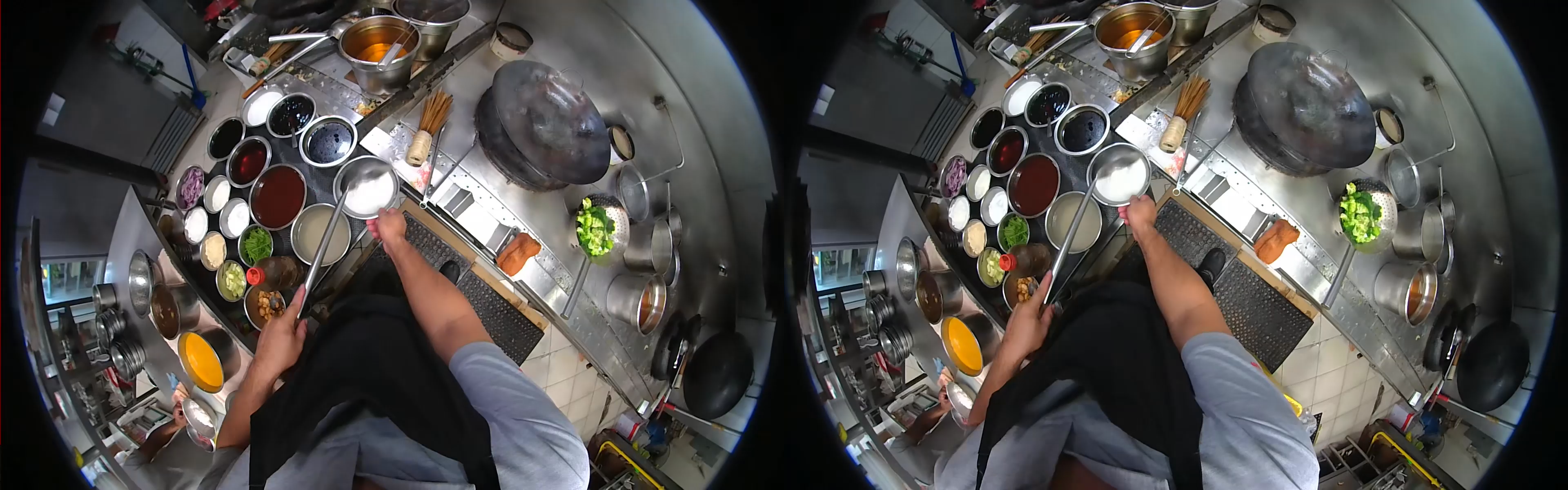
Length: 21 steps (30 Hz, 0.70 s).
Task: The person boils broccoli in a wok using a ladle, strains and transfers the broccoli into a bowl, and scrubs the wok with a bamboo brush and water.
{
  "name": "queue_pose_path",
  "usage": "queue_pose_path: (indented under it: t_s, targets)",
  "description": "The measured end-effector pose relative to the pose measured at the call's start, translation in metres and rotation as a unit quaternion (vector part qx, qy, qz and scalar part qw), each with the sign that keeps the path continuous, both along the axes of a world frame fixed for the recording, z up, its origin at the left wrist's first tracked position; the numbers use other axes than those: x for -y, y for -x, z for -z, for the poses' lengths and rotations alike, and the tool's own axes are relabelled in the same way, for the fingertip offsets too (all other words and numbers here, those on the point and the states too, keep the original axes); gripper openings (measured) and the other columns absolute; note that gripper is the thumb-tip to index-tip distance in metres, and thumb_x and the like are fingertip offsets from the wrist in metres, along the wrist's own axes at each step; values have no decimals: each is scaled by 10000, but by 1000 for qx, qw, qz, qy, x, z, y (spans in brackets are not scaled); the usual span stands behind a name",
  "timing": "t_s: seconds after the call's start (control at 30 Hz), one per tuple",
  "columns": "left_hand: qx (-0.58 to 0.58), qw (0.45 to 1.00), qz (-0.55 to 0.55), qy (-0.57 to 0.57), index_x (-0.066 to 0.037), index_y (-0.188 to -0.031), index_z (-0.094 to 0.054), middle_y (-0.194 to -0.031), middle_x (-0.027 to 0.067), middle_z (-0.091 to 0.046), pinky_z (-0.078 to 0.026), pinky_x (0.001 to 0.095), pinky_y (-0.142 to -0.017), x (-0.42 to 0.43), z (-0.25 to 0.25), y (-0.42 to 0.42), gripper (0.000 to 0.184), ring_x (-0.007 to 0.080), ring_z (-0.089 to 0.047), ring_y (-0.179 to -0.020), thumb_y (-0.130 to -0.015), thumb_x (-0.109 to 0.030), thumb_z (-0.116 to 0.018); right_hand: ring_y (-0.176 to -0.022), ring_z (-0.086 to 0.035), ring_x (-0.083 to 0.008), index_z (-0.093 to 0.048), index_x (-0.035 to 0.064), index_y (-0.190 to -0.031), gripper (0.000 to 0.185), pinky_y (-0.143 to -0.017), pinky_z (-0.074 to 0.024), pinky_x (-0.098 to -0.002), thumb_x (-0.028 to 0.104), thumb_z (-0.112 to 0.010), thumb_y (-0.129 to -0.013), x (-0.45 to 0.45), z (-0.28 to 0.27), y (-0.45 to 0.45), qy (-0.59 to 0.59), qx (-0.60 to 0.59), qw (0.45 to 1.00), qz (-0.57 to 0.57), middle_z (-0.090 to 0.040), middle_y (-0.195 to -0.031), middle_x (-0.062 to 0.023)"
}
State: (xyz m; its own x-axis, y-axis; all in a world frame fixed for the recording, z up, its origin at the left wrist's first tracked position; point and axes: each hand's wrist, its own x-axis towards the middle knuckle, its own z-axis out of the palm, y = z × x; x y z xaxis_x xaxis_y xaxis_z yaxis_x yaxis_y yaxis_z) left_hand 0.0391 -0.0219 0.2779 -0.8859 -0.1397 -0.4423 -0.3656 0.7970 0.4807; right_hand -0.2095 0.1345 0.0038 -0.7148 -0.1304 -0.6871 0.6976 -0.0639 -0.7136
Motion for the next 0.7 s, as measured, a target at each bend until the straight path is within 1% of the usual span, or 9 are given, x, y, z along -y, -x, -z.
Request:
queue_pose_path:
  t_s: [0.1,0.13,0.23,0.27,0.37,0.4,0.53,0.63,0.7]
  targets:
    - [-7,1000,4,5,-209,-1603,-288,-734,262,-643,-513,537,-677,-3,22,3,784,461,-649,-697,-919,-91,-653,-510,-629,-149,-600,21,-996,237,-429,-476,-292,213,-477,-1061,1,-4,1,5,5,1000,25,-706,-730,-97]
    - [-3,1000,13,5,-231,-1608,-274,-727,263,-639,-517,532,-680,-4,24,-3,801,463,-645,-693,-917,-83,-649,-522,-625,-148,-587,22,-1020,228,-436,-477,-291,216,-475,-1062,0,-4,3,4,8,1000,22,-706,-743,-97]
    - [22,999,8,-30,-223,-1604,-289,-741,267,-644,-522,529,-684,-1,12,-15,787,465,-648,-702,-916,-77,-643,-545,-618,-144,-563,26,-1071,215,-452,-478,-288,221,-474,-1062,-2,-4,2,2,20,1000,10,-706,-769,-97]
    - [-8,999,9,-44,-221,-1599,-305,-756,270,-651,-526,522,-690,2,10,-17,776,463,-655,-715,-915,-71,-638,-546,-619,-142,-566,27,-1075,212,-451,-477,-287,219,-476,-1060,-2,-5,3,1,19,1000,6,-708,-771,-96]
    - [-1,1000,14,23,-211,-1590,-325,-774,270,-659,-524,528,-694,0,-14,4,757,460,-662,-729,-914,-72,-636,-546,-619,-136,-572,27,-1079,205,-450,-473,-286,211,-482,-1056,-6,-8,6,-8,14,1000,5,-711,-774,-91]
    - [-20,997,37,63,-192,-1588,-325,-764,269,-656,-519,541,-694,0,-12,12,750,461,-662,-722,-914,-71,-629,-546,-619,-134,-574,27,-1080,203,-449,-471,-286,208,-484,-1055,-5,-10,5,-11,13,1000,4,-712,-775,-90]
    - [-23,991,74,112,-163,-1597,-290,-726,261,-643,-510,559,-677,2,10,21,774,463,-652,-693,-908,-63,-628,-538,-615,-138,-577,23,-1068,202,-437,-464,-290,200,-481,-1056,-6,-8,3,-9,7,1000,-2,-710,-773,-92]
    - [-20,997,52,46,-163,-1603,-271,-724,257,-643,-510,558,-667,-6,12,14,791,459,-650,-682,-905,-46,-624,-531,-614,-145,-577,17,-1060,199,-429,-461,-295,193,-484,-1056,-5,-5,7,-5,10,1000,7,-706,-767,-97]
    - [-19,997,62,31,-162,-1610,-248,-729,257,-645,-507,551,-659,-4,15,8,815,457,-648,-679,-902,-33,-628,-525,-615,-153,-577,12,-1051,195,-426,-460,-299,186,-489,-1055,-4,-5,8,-4,17,1000,18,-702,-758,-102]
